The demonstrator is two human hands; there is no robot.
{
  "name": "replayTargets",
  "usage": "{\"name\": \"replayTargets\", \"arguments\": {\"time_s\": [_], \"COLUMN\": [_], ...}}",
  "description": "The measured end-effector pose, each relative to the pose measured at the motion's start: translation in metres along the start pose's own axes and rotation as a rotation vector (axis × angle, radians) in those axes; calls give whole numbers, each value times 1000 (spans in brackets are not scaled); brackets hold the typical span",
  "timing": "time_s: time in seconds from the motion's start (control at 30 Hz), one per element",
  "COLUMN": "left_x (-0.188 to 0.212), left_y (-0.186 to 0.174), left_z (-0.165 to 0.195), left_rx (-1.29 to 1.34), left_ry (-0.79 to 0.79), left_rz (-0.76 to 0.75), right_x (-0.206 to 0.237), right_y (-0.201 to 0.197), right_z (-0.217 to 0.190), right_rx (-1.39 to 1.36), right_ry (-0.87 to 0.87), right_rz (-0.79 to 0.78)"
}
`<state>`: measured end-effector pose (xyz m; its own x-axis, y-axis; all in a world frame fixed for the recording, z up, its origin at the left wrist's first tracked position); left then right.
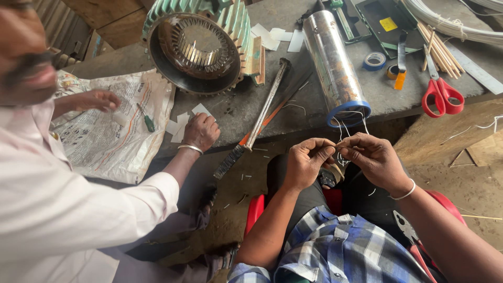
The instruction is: The person sits at a workbench and twists together the ends of white wires, then uses pliers to cut and grip the wire while binding it around a metal cylinder. A second person beside them files and brushes a motor stator on the bench.
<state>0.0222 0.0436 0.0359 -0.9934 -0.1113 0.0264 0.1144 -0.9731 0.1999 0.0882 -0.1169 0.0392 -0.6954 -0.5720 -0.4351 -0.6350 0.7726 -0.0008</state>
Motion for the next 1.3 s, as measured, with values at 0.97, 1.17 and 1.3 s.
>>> {"name": "replayTargets", "arguments": {"time_s": [0.97,1.17,1.3], "left_x": [15,26,21], "left_y": [12,21,17], "left_z": [26,43,30], "left_rx": [-283,-457,-239], "left_ry": [194,453,275], "left_rz": [27,166,134], "right_x": [-5,-7,-3], "right_y": [-7,-6,1], "right_z": [-5,3,-27], "right_rx": [149,-3,107], "right_ry": [48,160,-16], "right_rz": [-83,19,3]}}
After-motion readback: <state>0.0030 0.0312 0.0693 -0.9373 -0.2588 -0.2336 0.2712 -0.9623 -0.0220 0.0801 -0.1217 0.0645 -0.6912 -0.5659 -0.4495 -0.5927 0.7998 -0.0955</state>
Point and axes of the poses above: each hand's wrist, its own x-axis away from the middle knuckle, its own y-axis out of the palm, z = x × y, the point moved 6 cm from there along -x, towards the middle knuckle, and after that the axes turned 13 degrees about -y, right-handed, at the moved point
